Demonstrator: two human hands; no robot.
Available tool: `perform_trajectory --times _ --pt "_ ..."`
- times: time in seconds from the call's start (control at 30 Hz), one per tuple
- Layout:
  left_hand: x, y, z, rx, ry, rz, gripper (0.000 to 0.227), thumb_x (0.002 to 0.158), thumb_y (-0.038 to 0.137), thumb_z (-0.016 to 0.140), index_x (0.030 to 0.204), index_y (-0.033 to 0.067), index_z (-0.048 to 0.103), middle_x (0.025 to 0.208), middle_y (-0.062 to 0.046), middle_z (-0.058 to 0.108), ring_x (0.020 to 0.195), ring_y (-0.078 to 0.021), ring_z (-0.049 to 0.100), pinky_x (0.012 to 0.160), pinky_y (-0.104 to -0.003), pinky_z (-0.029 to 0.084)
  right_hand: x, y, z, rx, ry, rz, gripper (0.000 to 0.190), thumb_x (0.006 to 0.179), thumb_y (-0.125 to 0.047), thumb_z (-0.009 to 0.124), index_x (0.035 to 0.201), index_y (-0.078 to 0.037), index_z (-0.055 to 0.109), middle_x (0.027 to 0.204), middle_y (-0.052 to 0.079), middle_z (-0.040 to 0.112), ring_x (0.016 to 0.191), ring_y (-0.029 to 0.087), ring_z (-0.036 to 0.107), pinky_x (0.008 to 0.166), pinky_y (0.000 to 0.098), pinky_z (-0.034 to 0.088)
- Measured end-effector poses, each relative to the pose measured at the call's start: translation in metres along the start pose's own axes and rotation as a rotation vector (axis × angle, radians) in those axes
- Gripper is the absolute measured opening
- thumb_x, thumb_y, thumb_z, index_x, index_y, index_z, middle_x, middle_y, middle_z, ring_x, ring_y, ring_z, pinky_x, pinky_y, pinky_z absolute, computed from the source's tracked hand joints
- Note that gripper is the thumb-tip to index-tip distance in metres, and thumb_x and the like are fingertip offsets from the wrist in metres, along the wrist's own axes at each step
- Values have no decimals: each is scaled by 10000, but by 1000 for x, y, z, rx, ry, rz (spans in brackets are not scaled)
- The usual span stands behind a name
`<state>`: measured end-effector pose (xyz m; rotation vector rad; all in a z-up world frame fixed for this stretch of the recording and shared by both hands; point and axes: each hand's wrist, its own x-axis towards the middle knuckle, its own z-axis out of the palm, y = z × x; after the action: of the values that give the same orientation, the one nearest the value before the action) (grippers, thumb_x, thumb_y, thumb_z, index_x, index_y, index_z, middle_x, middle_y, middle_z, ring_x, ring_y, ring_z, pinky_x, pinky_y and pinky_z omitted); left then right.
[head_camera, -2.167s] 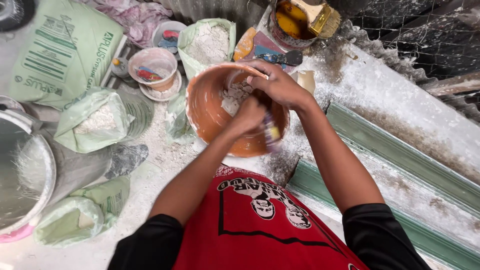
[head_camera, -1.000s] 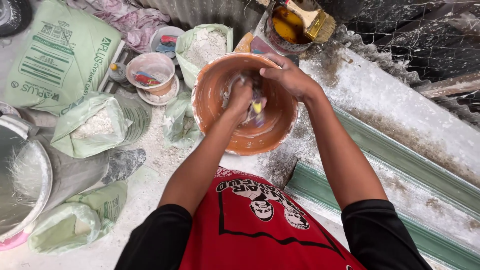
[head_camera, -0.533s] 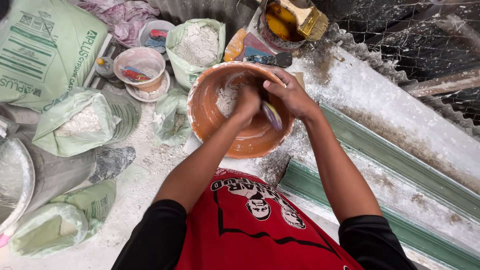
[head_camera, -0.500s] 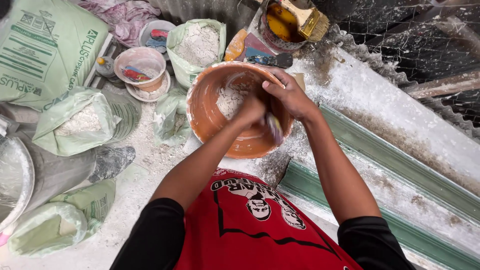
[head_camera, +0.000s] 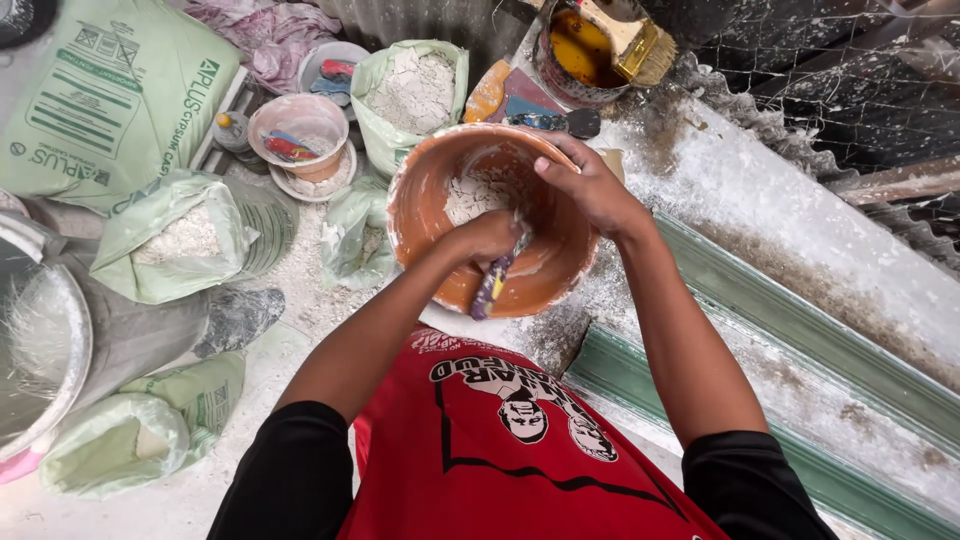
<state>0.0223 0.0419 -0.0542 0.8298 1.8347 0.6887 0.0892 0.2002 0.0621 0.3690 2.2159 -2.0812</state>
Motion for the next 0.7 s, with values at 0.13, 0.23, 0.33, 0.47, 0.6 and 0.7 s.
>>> perform_trajectory --times 0.13,0.23,0.33,0.47,0.6,0.7 --pt "-50 48 -22 -268 -51 -116 315 996 193 470 1087 -55 642 919 -251 693 701 -387 719 593 -521 610 5 -9 6 -92 -2 -65 469 1010 -299 654 1417 -77 584 1362 55 617 1297 167 519 1152 348 373" --pt "-1 3 2 304 -35 -25 335 825 149 650 1136 28 676 1121 -241 603 987 -412 629 742 -524 573 14 -18 15 -131 -51 -38 453 1009 -307 638 1405 -93 585 1317 36 643 1250 153 551 1115 335 416" --pt "-1 -1 -1 691 -24 38 465 709 116 768 1168 83 700 1255 -232 544 1178 -426 569 842 -525 549 22 -22 22 -198 -59 -78 428 1009 -284 642 1382 -79 594 1325 33 613 1264 147 534 1115 331 404" --pt "-41 29 -31 902 362 164 192 934 97 607 973 56 790 1025 -170 755 992 -319 736 794 -440 596 30 -27 33 -137 -136 -90 395 1030 -274 624 1370 -74 598 1290 41 639 1240 147 556 1115 329 425" --pt "-1 -23 6 1012 388 98 179 940 161 629 974 116 799 946 -97 782 877 -265 755 710 -410 598 29 -35 39 -246 -193 -105 398 1033 -255 620 1388 -77 593 1332 56 631 1271 161 542 1119 324 402" --pt "27 -48 19 991 376 29 180 916 198 637 969 168 805 954 -76 779 849 -254 759 662 -398 590 34 -41 43 -307 -277 -170 402 1030 -247 613 1393 -76 579 1392 63 611 1318 168 524 1132 326 381"
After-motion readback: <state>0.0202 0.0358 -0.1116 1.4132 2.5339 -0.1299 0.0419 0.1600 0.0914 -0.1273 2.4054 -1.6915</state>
